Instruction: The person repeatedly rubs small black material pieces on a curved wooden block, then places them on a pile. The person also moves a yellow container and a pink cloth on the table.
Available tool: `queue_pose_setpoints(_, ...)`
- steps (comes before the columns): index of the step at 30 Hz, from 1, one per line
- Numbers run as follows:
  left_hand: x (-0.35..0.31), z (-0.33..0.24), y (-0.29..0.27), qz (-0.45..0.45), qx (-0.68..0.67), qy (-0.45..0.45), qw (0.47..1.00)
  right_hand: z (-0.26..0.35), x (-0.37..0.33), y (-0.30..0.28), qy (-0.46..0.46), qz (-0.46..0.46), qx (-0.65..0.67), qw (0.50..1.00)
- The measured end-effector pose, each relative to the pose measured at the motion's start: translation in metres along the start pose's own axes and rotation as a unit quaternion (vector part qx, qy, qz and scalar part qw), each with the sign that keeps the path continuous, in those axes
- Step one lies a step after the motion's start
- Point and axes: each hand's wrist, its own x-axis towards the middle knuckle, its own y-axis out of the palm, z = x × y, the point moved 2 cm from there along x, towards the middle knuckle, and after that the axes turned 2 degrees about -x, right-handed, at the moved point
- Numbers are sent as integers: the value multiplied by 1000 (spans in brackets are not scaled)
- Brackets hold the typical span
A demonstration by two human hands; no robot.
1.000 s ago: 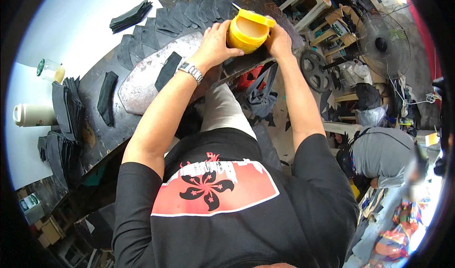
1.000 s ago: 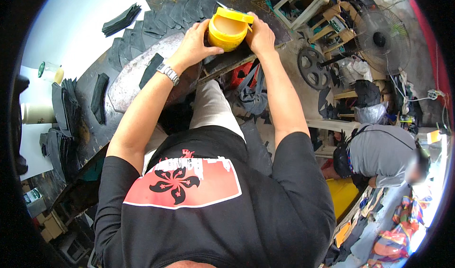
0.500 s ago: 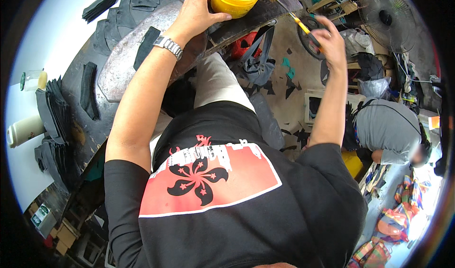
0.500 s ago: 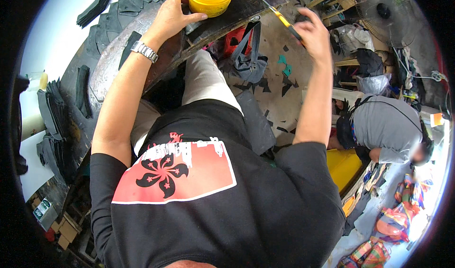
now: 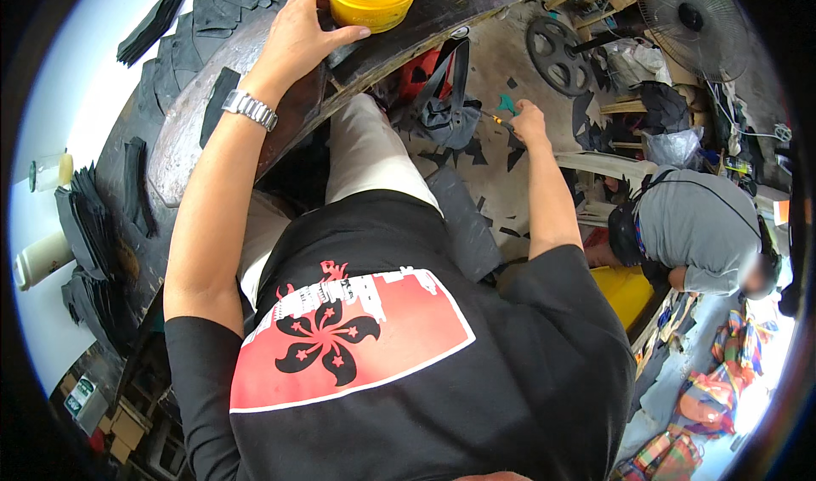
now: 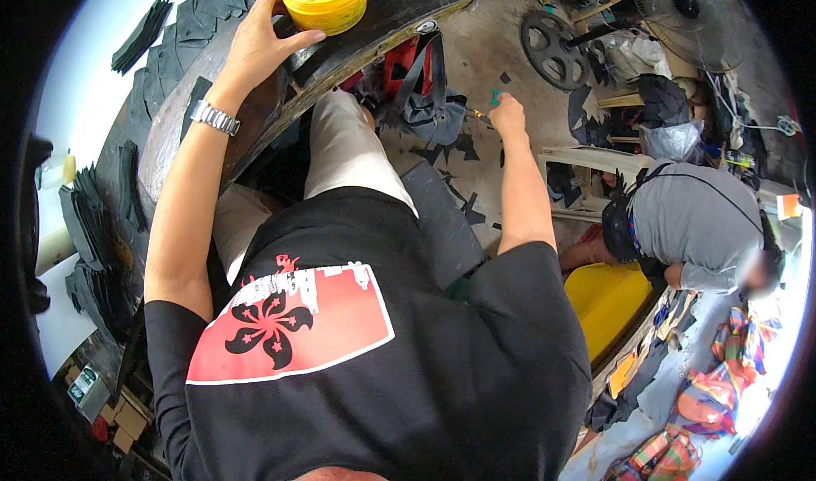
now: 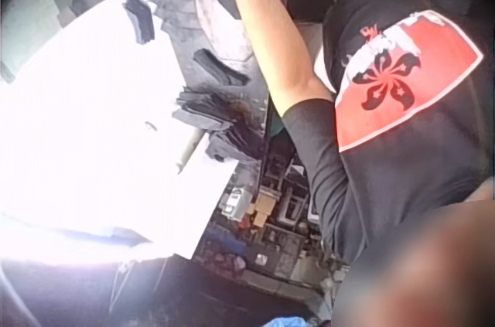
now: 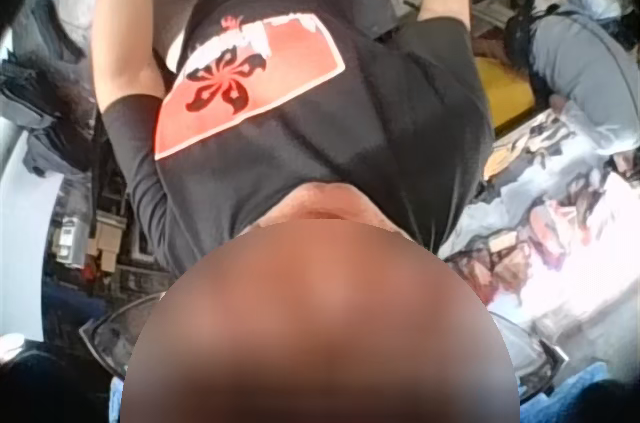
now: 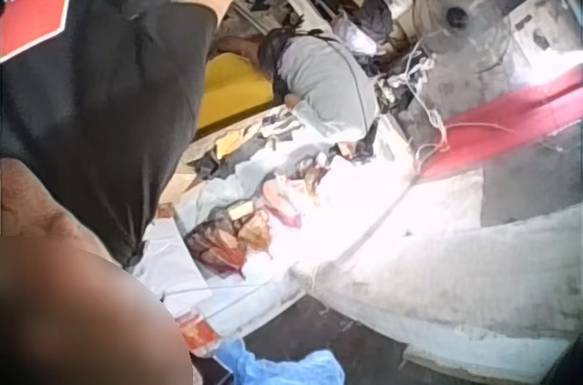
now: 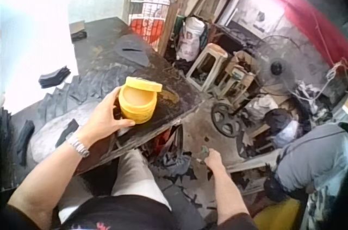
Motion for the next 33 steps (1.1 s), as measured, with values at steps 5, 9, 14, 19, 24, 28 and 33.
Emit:
queue_pose_setpoints(5, -3, 9, 5, -8, 28, -14, 999, 11, 33, 29, 20, 26, -63, 998)
queue_pose_setpoints(9, 1, 26, 8, -28, 169, 18, 985, 27, 49, 42, 45, 51, -64, 996)
queue_pose_setpoints(14, -2, 39, 8, -14, 154, 0, 988, 37, 82, 35, 68, 99, -8, 993)
queue_pose_setpoints(19, -1, 39, 7, -24, 173, 20, 985, 42, 86, 31, 20, 13, -33, 999)
queue_pose_setpoints(24, -2, 41, 6, -29, 172, 24, 984, 53, 89, 30, -35, 125, -186, 974)
queue_pose_setpoints(28, -1, 41, 7, -17, 157, 15, 987, 58, 95, 25, -56, 148, -227, 961)
queue_pose_setpoints(33, -3, 40, 6, -20, 149, 10, 989, 77, 82, 49, -63, 168, -247, 952)
